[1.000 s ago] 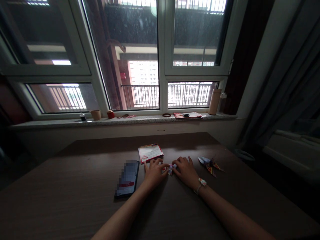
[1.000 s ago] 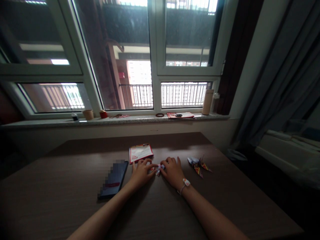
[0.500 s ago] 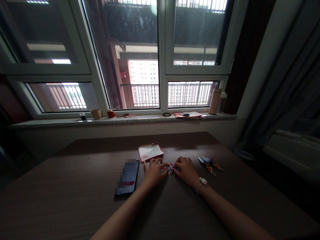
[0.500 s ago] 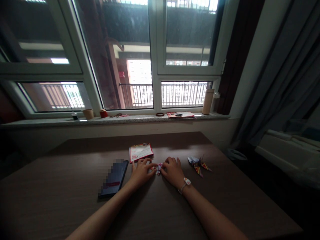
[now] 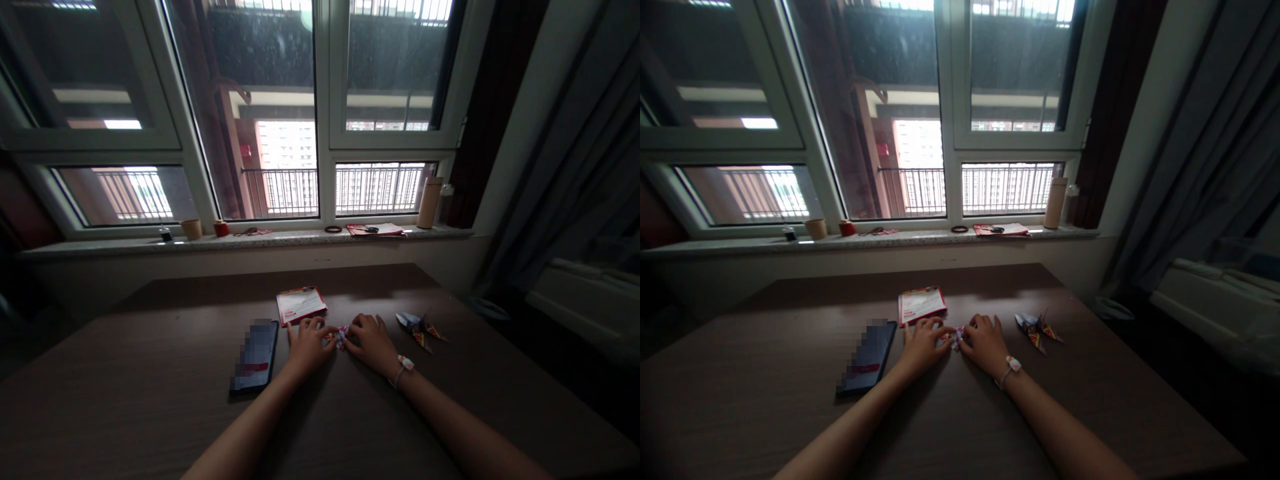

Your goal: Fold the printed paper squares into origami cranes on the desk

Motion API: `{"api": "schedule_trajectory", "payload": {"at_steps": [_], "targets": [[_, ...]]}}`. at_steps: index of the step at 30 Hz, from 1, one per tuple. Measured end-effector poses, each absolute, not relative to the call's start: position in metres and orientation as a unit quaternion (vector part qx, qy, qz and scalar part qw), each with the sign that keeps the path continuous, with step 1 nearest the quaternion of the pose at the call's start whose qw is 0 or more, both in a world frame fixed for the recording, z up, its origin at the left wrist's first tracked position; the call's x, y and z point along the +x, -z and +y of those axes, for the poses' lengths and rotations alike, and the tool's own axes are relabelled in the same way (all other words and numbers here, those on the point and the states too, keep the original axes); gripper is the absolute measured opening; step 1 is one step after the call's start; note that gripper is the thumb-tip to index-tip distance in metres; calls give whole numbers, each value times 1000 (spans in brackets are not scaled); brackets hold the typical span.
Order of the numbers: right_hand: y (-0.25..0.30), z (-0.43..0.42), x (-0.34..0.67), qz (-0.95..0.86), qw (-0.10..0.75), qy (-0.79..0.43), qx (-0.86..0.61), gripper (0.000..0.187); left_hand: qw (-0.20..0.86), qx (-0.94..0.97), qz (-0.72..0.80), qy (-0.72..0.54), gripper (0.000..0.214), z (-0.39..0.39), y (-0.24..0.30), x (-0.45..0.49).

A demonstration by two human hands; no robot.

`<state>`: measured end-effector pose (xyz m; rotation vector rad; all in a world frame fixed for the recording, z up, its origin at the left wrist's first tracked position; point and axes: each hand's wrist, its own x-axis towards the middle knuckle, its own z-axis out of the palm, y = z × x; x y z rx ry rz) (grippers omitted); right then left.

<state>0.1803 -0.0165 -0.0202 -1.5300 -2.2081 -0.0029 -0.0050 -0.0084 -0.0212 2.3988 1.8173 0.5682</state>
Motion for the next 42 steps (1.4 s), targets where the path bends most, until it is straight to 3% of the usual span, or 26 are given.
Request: {"api": "schedule_trajectory", "payload": {"at_steps": [13,42], "targets": [[15,-19,183,-809,209,-15,-549,19,45,780,599,-172,29,-10,20,-4],[15,-17,187,-818,198,-42,-539,38,65,774,605,-174,29,-10,17,-3]]}}
